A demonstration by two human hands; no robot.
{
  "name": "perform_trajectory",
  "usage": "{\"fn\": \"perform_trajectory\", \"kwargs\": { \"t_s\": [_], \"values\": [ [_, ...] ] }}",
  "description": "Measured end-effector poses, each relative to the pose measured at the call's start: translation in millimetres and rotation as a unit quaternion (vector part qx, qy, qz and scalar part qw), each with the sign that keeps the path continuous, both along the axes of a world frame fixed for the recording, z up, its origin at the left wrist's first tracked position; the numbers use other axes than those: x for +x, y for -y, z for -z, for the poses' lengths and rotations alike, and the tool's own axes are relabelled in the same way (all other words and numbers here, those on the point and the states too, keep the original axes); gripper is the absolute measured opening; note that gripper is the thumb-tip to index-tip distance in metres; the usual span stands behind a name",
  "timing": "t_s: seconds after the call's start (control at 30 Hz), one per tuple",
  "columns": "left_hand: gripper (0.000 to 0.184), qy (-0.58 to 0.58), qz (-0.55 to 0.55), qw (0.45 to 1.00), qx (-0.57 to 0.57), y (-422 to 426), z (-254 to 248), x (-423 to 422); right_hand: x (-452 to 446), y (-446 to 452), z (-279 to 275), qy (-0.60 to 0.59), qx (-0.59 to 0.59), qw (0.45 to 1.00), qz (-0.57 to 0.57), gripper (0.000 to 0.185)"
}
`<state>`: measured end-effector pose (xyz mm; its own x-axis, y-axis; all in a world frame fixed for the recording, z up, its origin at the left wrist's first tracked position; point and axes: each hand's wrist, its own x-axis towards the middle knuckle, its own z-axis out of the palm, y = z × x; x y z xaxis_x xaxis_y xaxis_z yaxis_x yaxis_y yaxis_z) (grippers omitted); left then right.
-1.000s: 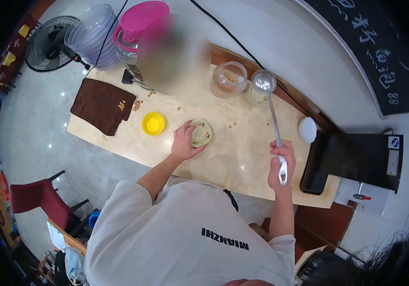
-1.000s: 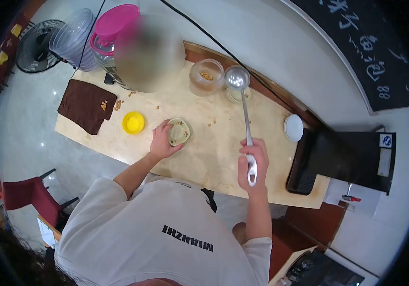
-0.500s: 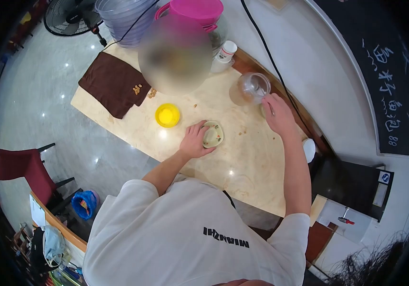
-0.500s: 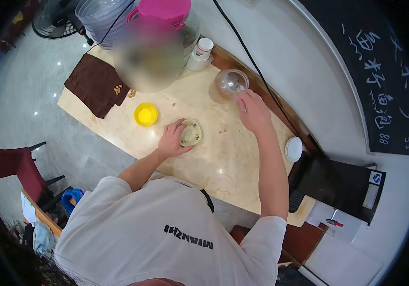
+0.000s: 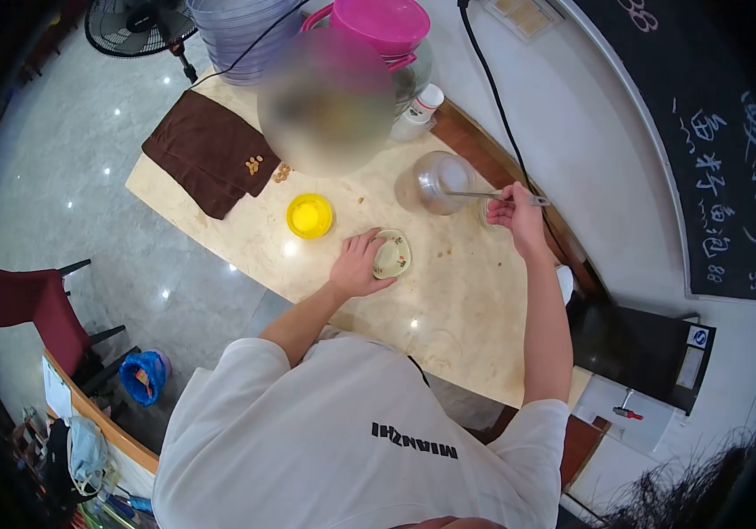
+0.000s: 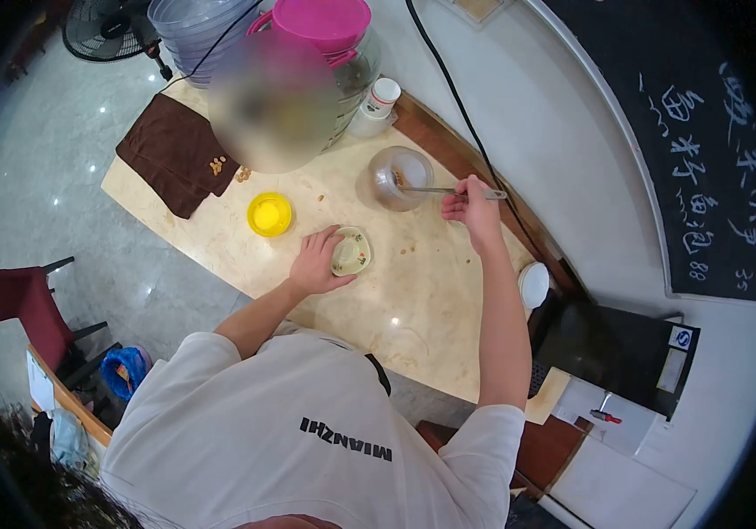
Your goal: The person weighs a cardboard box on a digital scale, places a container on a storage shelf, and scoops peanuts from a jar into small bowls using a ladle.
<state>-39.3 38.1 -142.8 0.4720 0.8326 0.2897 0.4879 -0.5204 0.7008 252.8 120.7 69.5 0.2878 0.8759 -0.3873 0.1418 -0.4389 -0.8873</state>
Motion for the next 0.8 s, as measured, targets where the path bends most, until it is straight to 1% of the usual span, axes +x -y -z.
{"fn": "perform_trajectory", "kwargs": {
  "t_s": [0.07,0.2,0.27,0.4,0.53,0.67,0.8],
  "values": [
    [0.086,-0.001,0.000,1.000,0.003,0,0,0,-2,10,-8,-0.057,0.018,0.997,0.039,0.036],
    [0.086,-0.003,0.004,1.000,-0.001,0,-1,1,-8,33,-25,-0.042,0.048,0.997,0.051,0.035],
    [0.087,-0.002,0.001,1.000,-0.001,0,-1,1,-9,48,-31,-0.017,0.076,0.996,0.037,0.035],
    [0.087,-0.006,0.007,1.000,-0.006,0,-4,1,-13,79,-43,-0.017,0.100,0.993,0.062,0.035],
    [0.088,-0.010,0.008,1.000,-0.015,1,-5,1,-19,116,-48,-0.028,0.159,0.984,0.075,0.034],
    [0.093,-0.014,0.010,1.000,-0.016,0,-3,1,-27,161,-44,-0.024,0.220,0.970,0.097,0.034],
    [0.095,-0.006,0.018,1.000,-0.021,1,-1,2,-46,218,-14,-0.026,0.258,0.961,0.095,0.036]
  ]
}}
